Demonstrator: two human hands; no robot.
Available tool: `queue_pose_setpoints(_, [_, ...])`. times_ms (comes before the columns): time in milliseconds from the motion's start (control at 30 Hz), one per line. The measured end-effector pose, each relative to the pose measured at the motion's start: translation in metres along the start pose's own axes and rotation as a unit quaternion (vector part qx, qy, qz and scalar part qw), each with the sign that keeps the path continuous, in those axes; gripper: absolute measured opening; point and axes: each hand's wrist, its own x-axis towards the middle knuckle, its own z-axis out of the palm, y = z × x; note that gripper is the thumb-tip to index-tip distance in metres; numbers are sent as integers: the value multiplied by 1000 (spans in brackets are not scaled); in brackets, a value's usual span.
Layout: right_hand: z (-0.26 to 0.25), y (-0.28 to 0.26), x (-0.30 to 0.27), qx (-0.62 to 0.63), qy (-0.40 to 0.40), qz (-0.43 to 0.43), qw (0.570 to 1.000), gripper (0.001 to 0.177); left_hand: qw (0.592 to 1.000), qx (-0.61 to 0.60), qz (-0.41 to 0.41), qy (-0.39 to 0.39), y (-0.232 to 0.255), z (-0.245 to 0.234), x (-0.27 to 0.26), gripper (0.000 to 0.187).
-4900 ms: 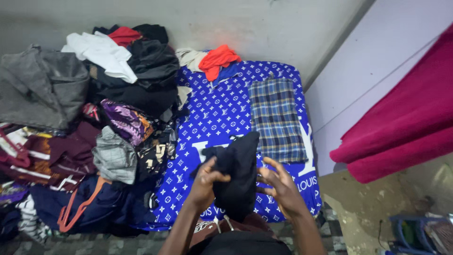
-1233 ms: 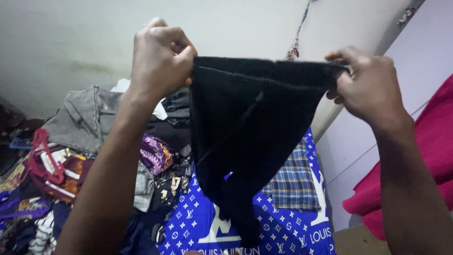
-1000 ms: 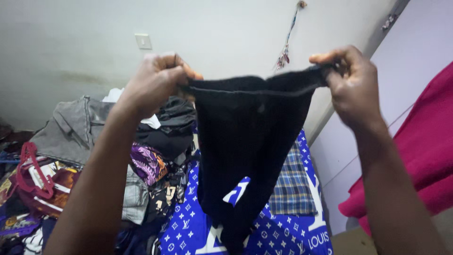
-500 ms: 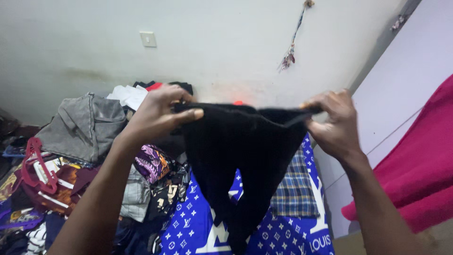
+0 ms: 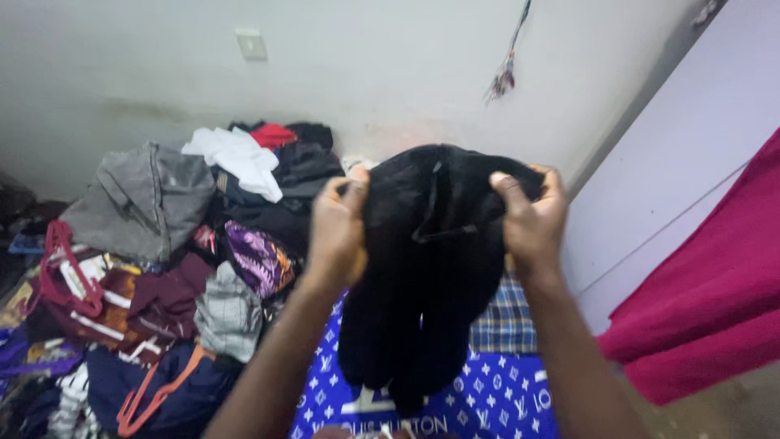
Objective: The person picks up a pair of black shorts from a bed, spreads them out to align the legs, folds them into a rectangle by hand, and places them onto a stack inside a closet.
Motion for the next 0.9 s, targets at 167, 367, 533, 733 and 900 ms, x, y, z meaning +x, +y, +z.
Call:
queue_pose_setpoints(167, [30, 13, -64, -93, -77, -35, 992, 23, 996, 90, 22, -12, -25, 38, -74, 44])
queue_pose_setpoints(367, [11, -1, -93, -142, -210, -81, 964, 41, 990, 74, -3, -118, -5, 26, -84, 77])
queue_pose_setpoints(533, [-17, 6, -81, 114, -335, 68, 933, 45, 991, 22, -26, -131, 4, 8, -71, 69])
queue_pose_setpoints(733, [-20, -1, -63, 99, -270, -21, 958, 92, 966, 164, 31, -197, 38, -3, -48, 49])
queue_pose_setpoints(900, [-2, -21, -40, -60, -258, -2, 964, 49, 963, 147, 24, -224, 67, 14, -28, 52])
